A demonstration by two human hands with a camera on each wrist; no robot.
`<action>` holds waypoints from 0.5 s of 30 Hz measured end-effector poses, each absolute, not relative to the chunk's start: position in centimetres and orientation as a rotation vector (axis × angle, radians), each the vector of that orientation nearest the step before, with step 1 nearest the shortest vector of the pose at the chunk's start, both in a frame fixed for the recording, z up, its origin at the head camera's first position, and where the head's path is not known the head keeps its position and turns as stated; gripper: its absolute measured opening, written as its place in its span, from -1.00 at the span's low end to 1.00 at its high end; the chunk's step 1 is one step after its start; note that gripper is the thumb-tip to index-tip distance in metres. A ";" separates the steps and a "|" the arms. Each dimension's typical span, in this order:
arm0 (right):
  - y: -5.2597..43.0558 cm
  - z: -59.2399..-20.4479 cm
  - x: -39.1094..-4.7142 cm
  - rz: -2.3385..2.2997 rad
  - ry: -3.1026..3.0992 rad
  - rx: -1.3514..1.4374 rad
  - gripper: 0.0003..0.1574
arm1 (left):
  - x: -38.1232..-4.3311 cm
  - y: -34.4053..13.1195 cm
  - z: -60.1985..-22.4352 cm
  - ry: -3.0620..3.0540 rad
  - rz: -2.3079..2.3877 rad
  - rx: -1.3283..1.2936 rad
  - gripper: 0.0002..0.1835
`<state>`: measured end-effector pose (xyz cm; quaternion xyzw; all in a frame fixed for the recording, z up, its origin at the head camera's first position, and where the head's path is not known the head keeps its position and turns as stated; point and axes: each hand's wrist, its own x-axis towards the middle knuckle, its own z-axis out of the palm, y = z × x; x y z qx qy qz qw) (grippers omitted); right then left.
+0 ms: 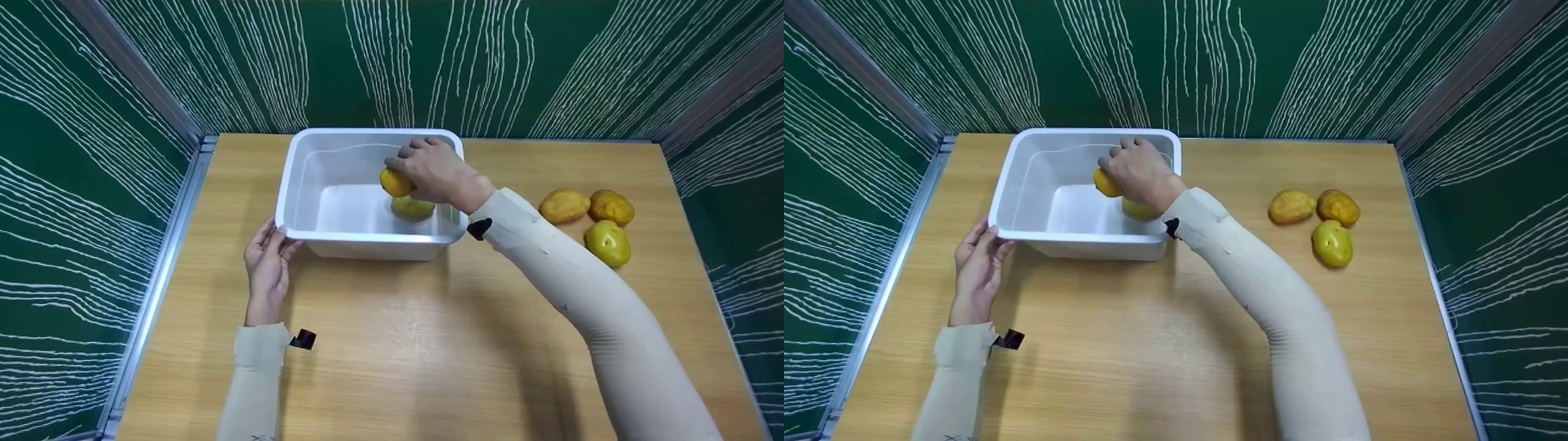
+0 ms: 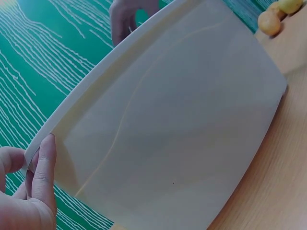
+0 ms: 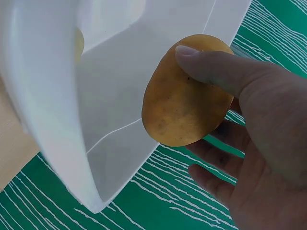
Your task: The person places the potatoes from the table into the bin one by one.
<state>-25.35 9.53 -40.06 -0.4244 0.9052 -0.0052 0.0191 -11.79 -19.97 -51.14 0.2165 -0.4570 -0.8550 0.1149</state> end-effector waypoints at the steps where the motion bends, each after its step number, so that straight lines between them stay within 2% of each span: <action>1: 9.4 -40.1 -25.4 -0.020 2.808 -1.315 -0.29 | -11.8 -20.0 -51.1 -1.338 -2.506 0.635 -0.50; 15: 8.2 -40.3 -26.0 0.034 2.768 -1.263 -0.28 | -11.8 -20.0 -51.2 -1.362 -2.496 0.642 -0.50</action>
